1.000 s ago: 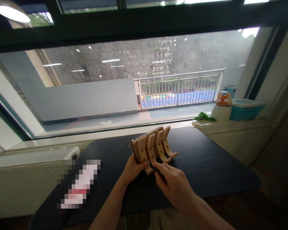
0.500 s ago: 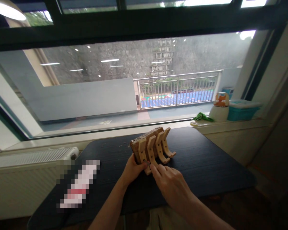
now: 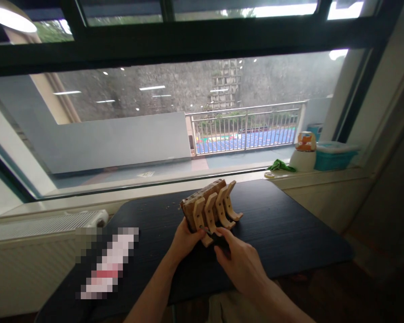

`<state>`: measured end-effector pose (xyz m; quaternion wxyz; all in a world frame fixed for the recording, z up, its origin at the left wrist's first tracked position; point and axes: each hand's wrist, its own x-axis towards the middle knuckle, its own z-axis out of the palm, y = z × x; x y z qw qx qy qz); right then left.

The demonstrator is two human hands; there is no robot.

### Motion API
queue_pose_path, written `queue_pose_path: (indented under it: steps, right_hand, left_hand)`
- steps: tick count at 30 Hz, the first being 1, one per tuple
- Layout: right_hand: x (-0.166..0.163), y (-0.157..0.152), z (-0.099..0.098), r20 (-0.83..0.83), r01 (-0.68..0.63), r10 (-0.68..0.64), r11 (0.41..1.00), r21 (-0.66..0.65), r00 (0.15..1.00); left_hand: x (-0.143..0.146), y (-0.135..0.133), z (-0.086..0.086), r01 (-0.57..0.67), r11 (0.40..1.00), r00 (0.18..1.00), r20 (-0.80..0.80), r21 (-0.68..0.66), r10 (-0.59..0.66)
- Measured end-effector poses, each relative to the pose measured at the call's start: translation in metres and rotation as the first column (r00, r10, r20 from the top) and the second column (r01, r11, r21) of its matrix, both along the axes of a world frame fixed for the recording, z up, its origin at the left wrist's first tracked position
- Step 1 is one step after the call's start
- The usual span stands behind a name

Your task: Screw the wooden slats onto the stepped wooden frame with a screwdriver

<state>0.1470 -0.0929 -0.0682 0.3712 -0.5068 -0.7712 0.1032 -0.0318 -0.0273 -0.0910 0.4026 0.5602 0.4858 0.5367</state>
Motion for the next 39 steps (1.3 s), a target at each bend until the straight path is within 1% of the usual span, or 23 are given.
queue_pose_path:
  steps: [2, 5, 7, 8, 10, 12, 13, 15, 16, 18, 19, 21, 22, 24, 27, 29, 30, 32, 34, 35, 36, 37, 39]
  right_hand:
    - [0.002, 0.0, 0.008, 0.202, -0.049, 0.027, 0.993, 0.107, 0.979]
    - [0.0, 0.002, 0.013, 0.445, -0.109, -0.002, 0.969, 0.224, 0.895]
    - [-0.003, 0.004, 0.011, 0.493, -0.12, -0.019, 0.961, 0.249, 0.87]
    - [-0.004, 0.004, 0.008, 0.474, -0.12, -0.01, 0.963, 0.242, 0.88]
    - [-0.008, 0.004, 0.0, 0.33, -0.104, 0.034, 0.975, 0.198, 0.944]
    - [-0.012, 0.003, -0.009, 0.042, -0.062, 0.058, 0.992, 0.109, 0.997]
    - [-0.014, 0.003, -0.013, -0.123, -0.039, 0.044, 0.998, 0.047, 0.991]
    - [-0.018, 0.003, -0.018, -0.388, -0.016, -0.02, 0.996, -0.091, 0.921]
    - [-0.018, 0.003, -0.018, -0.465, -0.025, -0.049, 0.988, -0.153, 0.884]
    - [-0.017, 0.004, -0.015, -0.515, -0.073, -0.056, 0.971, -0.228, 0.856]
    - [-0.015, 0.005, -0.012, -0.493, -0.089, -0.044, 0.966, -0.243, 0.869]
    - [-0.009, 0.006, -0.005, -0.355, -0.066, -0.029, 0.966, -0.251, 0.934]
    - [-0.006, 0.006, -0.002, -0.252, -0.041, -0.019, 0.972, -0.232, 0.968]
    - [-0.001, 0.006, 0.006, -0.013, -0.025, 0.023, 0.991, -0.13, 1.0]
    - [0.002, 0.006, 0.013, 0.318, -0.104, 0.076, 0.992, 0.073, 0.945]
    - [0.001, 0.007, 0.014, 0.434, -0.141, 0.066, 0.98, 0.142, 0.898]
    - [0.0, 0.008, 0.012, 0.439, -0.149, 0.067, 0.976, 0.156, 0.896]
    - [-0.003, 0.009, 0.005, 0.325, -0.158, 0.101, 0.976, 0.152, 0.94]
    - [-0.007, 0.011, -0.006, 0.034, -0.125, 0.123, 0.987, 0.098, 0.992]
    - [-0.009, 0.012, -0.01, -0.155, -0.093, 0.099, 0.995, 0.043, 0.983]
    - [-0.012, 0.014, -0.014, -0.319, -0.065, 0.054, 0.998, -0.026, 0.946]
    - [-0.013, 0.015, -0.017, -0.431, -0.049, 0.006, 0.995, -0.089, 0.902]
    - [-0.015, 0.017, -0.018, -0.522, -0.043, -0.056, 0.983, -0.176, 0.851]
  left_hand:
    - [0.0, 0.001, -0.001, -0.009, 1.0, 1.0, -0.004, 0.001, 0.009]
    - [0.0, 0.001, -0.001, -0.016, 1.0, 1.0, -0.006, 0.009, 0.016]
    - [0.001, 0.001, 0.0, -0.012, 1.0, 1.0, -0.005, 0.017, 0.012]
    - [0.001, 0.001, 0.0, -0.008, 1.0, 1.0, -0.004, 0.021, 0.008]
    - [0.001, 0.0, 0.002, 0.0, 1.0, 1.0, -0.004, 0.024, 0.0]
    - [0.001, -0.001, 0.003, 0.008, 1.0, 1.0, -0.006, 0.023, -0.008]
    - [0.001, -0.002, 0.004, 0.013, 1.0, 1.0, -0.006, 0.022, -0.013]
    - [0.002, -0.002, 0.004, 0.02, 1.0, 1.0, -0.004, 0.024, -0.02]
    - [0.002, -0.002, 0.004, 0.022, 0.999, 1.0, -0.003, 0.025, -0.022]
    - [0.002, -0.001, 0.003, 0.019, 0.999, 1.0, -0.003, 0.025, -0.019]
    - [0.002, -0.001, 0.002, 0.017, 1.0, 1.0, -0.004, 0.024, -0.017]
    - [0.002, 0.001, 0.001, 0.014, 1.0, 1.0, -0.007, 0.02, -0.014]
    - [0.002, 0.001, 0.0, 0.014, 1.0, 1.0, -0.009, 0.019, -0.013]
    - [0.001, 0.002, 0.0, 0.016, 1.0, 1.0, -0.01, 0.021, -0.016]
    - [0.001, 0.001, 0.0, 0.024, 0.999, 1.0, -0.011, 0.026, -0.024]
    - [0.001, 0.001, 0.0, 0.029, 0.999, 1.0, -0.011, 0.026, -0.029]
    - [0.001, 0.001, 0.001, 0.031, 0.999, 0.999, -0.011, 0.025, -0.03]
    - [0.0, 0.001, 0.001, 0.032, 0.999, 0.999, -0.009, 0.023, -0.032]
    - [0.0, 0.0, 0.001, 0.031, 0.999, 1.0, -0.003, 0.02, -0.031]
    - [0.0, 0.0, 0.001, 0.03, 0.999, 1.0, 0.0, 0.019, -0.03]
    - [0.0, 0.0, 0.002, 0.029, 0.999, 1.0, 0.004, 0.017, -0.03]
    - [0.0, 0.0, 0.002, 0.028, 0.999, 1.0, 0.008, 0.014, -0.029]
    - [0.001, 0.0, 0.003, 0.024, 1.0, 1.0, 0.014, 0.009, -0.024]
